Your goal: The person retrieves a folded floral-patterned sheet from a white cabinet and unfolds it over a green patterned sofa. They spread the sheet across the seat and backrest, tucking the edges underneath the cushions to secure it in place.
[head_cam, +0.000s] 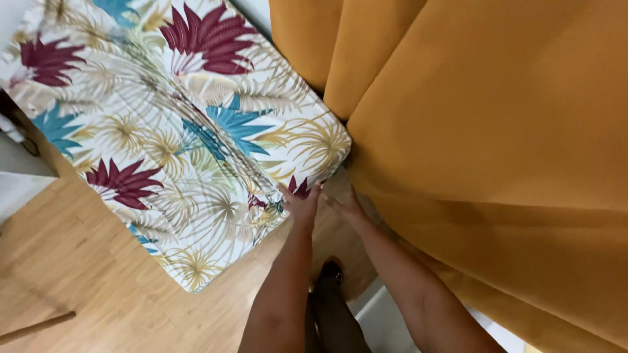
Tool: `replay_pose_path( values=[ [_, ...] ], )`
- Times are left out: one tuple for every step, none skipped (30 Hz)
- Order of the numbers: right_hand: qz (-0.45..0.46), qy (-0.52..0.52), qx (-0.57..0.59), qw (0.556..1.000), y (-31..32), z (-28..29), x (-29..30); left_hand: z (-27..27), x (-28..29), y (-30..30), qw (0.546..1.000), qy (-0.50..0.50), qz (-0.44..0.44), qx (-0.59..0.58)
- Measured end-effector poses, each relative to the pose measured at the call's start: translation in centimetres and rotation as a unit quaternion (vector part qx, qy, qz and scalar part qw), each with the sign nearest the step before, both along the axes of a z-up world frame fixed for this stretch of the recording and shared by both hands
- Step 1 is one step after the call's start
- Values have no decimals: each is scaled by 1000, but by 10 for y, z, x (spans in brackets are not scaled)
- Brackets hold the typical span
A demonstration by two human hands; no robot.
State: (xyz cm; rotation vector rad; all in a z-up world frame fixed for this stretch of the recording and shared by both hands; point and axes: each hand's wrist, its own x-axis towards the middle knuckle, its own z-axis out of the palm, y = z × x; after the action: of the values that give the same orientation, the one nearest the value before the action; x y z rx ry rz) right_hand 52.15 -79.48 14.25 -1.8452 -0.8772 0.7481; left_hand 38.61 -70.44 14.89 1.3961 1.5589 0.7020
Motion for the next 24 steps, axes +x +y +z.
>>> replay_pose_path(
  values=[
    [1, 7, -7, 1000, 5, 4, -7, 10, -2, 4, 1000, 7, 1, -7],
    [-18, 56, -20, 998, 13, 9, -13, 21, -4, 10, 997, -26, 29, -61],
    [-38, 104, -34, 993, 20, 14, -20, 32, -6, 17, 990, -58, 57, -115],
    [-37, 107, -37, 993, 29, 10, -20, 43, -6, 26, 990, -55, 58, -117],
    [-68, 172, -52, 981, 38, 6, -21, 54, -7, 34, 977, -124, 88, -149],
    [-99, 236, -65, 965, 46, 4, -21, 68, -7, 42, 958, -192, 115, -179],
    [-101, 237, -67, 964, 49, -5, -19, 78, -9, 47, 958, -190, 114, -181],
    [-108, 257, -51, 959, 52, -15, -17, 88, -10, 51, 935, -189, 104, -282],
    [-116, 277, -35, 953, 55, -24, -15, 98, -12, 56, 902, -186, 91, -379],
    [-118, 277, -35, 953, 57, -19, -16, 84, -10, 54, 901, -186, 89, -381],
    [-126, 330, -37, 935, 58, -14, -17, 72, -8, 52, 899, -259, 81, -345],
    [-134, 385, -39, 912, 58, -11, -19, 58, -7, 47, 890, -328, 74, -307],
    [-136, 387, -42, 911, 54, -18, -21, 44, -3, 43, 891, -325, 75, -309],
    [-152, 405, -12, 901, 54, -24, -21, 32, 2, 42, 886, -393, 66, -235],
    [-168, 422, 18, 890, 55, -30, -22, 20, 7, 41, 873, -458, 54, -159],
    [-168, 423, 18, 891, 56, -27, -20, 32, 10, 42, 873, -458, 55, -159],
    [-143, 424, 44, 893, 57, -23, -18, 45, 14, 42, 867, -441, 91, -213],
    [-119, 424, 71, 895, 56, -19, -16, 59, 17, 40, 857, -422, 124, -267],
    [-119, 424, 72, 895, 59, -16, -17, 43, 20, 39, 857, -423, 123, -267],
    [-119, 426, 75, 894, 62, -13, -18, 28, 22, 37, 884, -425, 104, -167],
    [-120, 429, 79, 892, 63, -10, -19, 12, 25, 34, 900, -423, 84, -65],
    [-120, 428, 79, 892, 67, -21, -17, 16, 27, 41, 900, -423, 84, -66],
    [-140, 428, 86, 889, 70, -32, -15, 20, 29, 47, 903, -415, 87, -68],
    [-161, 429, 95, 884, 73, -42, -15, 25, 28, 53, 907, -406, 88, -70]
  ],
)
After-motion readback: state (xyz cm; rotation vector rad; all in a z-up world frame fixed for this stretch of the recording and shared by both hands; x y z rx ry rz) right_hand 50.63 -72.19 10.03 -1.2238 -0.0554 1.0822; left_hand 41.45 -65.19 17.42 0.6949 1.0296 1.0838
